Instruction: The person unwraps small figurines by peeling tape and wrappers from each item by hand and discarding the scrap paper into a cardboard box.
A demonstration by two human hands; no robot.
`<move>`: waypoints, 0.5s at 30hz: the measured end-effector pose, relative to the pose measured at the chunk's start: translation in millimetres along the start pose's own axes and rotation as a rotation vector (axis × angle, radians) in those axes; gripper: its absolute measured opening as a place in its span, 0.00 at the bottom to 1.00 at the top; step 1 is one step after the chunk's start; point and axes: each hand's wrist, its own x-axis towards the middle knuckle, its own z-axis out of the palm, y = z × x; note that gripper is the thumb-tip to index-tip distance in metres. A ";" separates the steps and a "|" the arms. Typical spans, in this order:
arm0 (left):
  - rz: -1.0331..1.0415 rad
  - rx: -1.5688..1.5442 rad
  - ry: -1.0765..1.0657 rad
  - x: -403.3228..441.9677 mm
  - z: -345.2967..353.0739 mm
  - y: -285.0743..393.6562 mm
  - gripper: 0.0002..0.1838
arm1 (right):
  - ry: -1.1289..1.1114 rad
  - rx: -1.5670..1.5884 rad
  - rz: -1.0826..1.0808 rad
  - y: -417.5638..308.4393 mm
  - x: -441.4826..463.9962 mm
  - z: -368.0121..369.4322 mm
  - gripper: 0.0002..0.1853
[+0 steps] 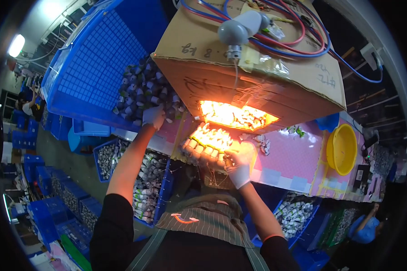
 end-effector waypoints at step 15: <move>-0.401 -2.349 -0.551 -165.1 -97.9 91.1 0.13 | -0.314 1.047 0.480 -66.7 41.7 53.1 0.18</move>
